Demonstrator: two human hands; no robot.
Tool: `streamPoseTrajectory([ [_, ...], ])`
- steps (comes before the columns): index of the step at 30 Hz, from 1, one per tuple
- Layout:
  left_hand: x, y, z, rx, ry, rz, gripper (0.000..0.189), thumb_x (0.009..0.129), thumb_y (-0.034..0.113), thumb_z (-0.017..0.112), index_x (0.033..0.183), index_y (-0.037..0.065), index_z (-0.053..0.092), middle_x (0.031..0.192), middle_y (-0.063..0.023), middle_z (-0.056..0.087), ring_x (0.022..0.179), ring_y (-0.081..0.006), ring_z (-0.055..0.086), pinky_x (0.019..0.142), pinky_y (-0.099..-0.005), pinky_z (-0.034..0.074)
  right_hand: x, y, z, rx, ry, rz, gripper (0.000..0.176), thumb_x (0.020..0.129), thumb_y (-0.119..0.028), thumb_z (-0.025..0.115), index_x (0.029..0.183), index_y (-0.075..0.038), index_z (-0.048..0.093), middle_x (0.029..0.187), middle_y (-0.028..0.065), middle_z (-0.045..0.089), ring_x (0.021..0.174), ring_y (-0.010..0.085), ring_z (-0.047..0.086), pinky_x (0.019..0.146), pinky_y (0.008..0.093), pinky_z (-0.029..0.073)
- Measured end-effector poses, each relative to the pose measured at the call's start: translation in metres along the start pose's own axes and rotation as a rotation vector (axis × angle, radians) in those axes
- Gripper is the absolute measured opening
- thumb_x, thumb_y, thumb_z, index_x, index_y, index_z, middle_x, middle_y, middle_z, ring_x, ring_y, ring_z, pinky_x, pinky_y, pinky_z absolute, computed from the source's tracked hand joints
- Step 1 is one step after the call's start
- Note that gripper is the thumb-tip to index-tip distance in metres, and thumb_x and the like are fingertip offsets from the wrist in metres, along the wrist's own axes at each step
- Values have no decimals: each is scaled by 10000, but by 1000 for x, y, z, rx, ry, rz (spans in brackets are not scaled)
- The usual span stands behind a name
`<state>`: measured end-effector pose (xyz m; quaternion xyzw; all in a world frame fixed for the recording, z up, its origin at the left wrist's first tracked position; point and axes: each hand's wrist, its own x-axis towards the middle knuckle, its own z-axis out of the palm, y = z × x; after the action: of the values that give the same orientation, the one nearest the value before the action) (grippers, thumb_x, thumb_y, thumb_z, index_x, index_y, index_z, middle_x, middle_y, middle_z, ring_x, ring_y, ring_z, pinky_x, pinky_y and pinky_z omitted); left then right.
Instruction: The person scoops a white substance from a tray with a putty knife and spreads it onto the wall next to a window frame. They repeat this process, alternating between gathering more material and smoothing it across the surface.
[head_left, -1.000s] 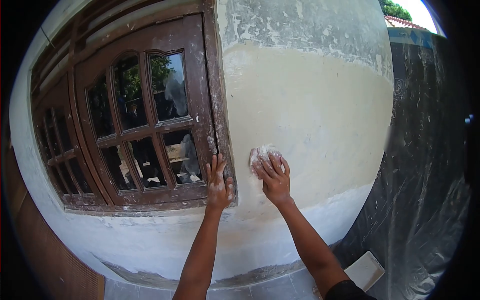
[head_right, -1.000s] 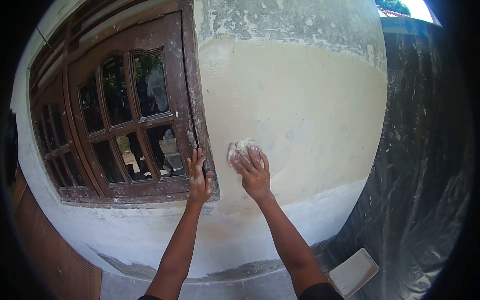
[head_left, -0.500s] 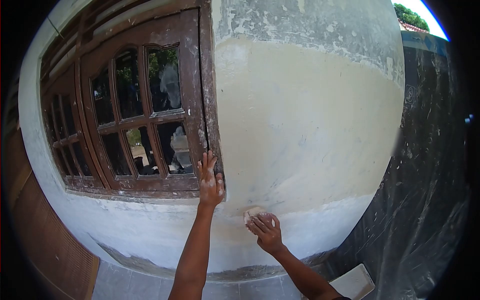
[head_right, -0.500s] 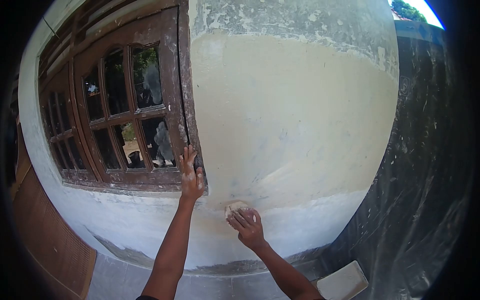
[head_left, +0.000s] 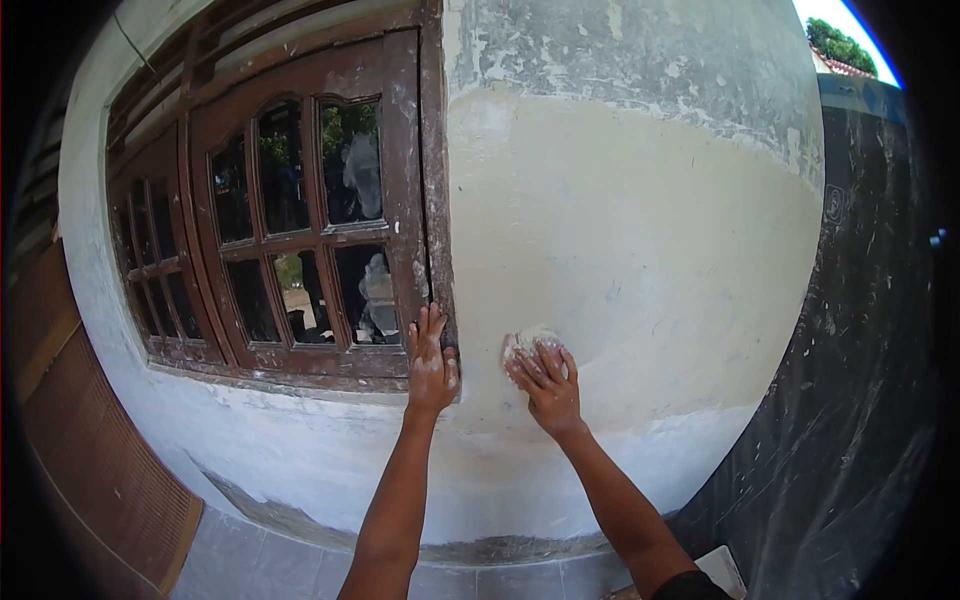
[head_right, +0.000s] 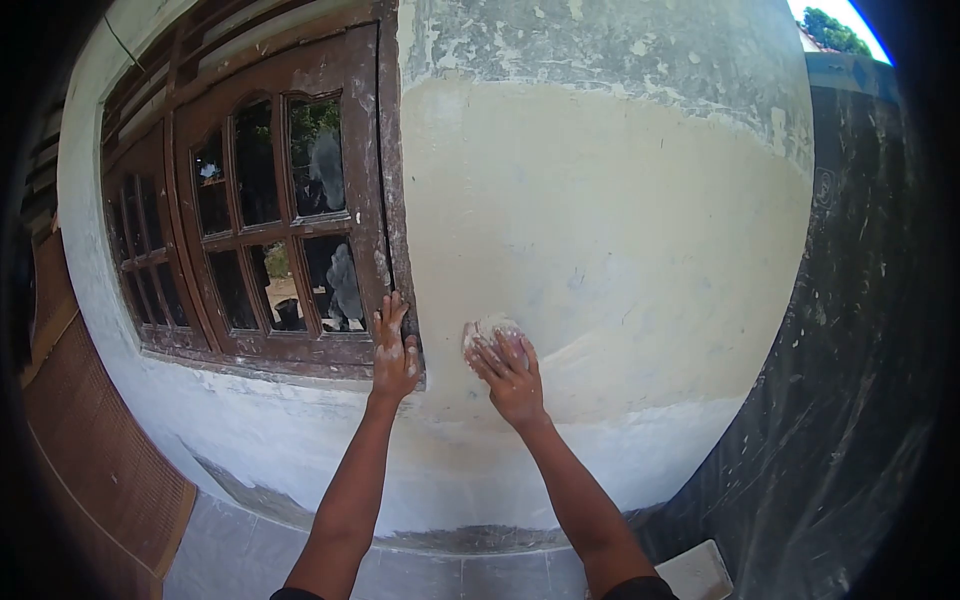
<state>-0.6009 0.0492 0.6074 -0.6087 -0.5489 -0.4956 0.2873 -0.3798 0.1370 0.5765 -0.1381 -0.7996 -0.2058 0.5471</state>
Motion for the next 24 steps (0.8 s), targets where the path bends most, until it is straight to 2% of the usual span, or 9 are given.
streamPoseTrajectory([
  [2,0,1,2,1,7,1,629,846,2,463,1470,-11,382,1649,-210,254,1550,-387,166,1239,-589,119,-64,-16,4,15,-76,14,511,804,-8,666,1265,-227,705,1358,-13,657,1368,244,514,1183,537,283],
  [4,-2,0,3,5,10,2,638,840,-9,465,1473,-8,380,1648,-211,256,1549,-391,166,1239,-590,117,-130,-36,3,-43,-244,37,390,880,-115,642,1244,-234,715,1391,-28,638,1389,229,497,1209,521,269],
  [6,-2,-2,5,-7,27,12,653,831,-26,463,1478,-6,371,1648,-216,255,1549,-396,165,1239,-590,114,-193,-54,4,-9,-394,75,381,892,-104,619,1238,-232,715,1367,-30,653,1358,228,529,1175,536,301],
  [10,0,-3,6,-13,40,21,636,842,1,459,1473,-16,384,1644,-218,266,1548,-395,173,1236,-589,112,-209,-68,-3,78,-441,92,445,833,-34,634,1232,-215,712,1324,2,674,1312,232,567,1129,552,335],
  [13,0,-6,9,-34,69,41,615,855,37,452,1465,-29,403,1637,-225,281,1547,-394,182,1234,-586,111,-70,-59,-35,186,-147,75,559,670,43,665,1186,-161,727,1214,58,705,1224,232,618,1103,551,353],
  [16,-2,-8,7,-51,35,65,632,865,34,451,1486,-32,357,1658,-234,209,1562,-381,120,1239,-593,76,89,-37,-66,123,204,-26,509,718,75,626,1182,-112,722,1200,61,713,1176,253,642,1087,503,365],
  [19,-2,-8,6,-37,-3,24,636,860,26,456,1485,-39,359,1657,-232,212,1563,-376,122,1240,-590,76,220,-8,-79,-15,351,-149,510,787,65,629,1254,-129,687,1225,50,712,1183,259,631,1078,470,374],
  [21,-3,-8,4,-25,-13,28,640,852,11,460,1483,-33,367,1656,-225,220,1562,-374,126,1242,-584,80,277,8,-76,-93,424,-193,520,810,66,610,1277,-154,674,1266,51,703,1225,261,610,1091,458,363],
  [24,-3,-10,2,-59,-23,24,632,860,7,464,1484,-25,370,1655,-218,228,1561,-375,130,1247,-573,87,305,17,-66,-162,420,-167,513,817,58,606,1278,-157,674,1283,48,698,1244,260,598,1094,463,359],
])
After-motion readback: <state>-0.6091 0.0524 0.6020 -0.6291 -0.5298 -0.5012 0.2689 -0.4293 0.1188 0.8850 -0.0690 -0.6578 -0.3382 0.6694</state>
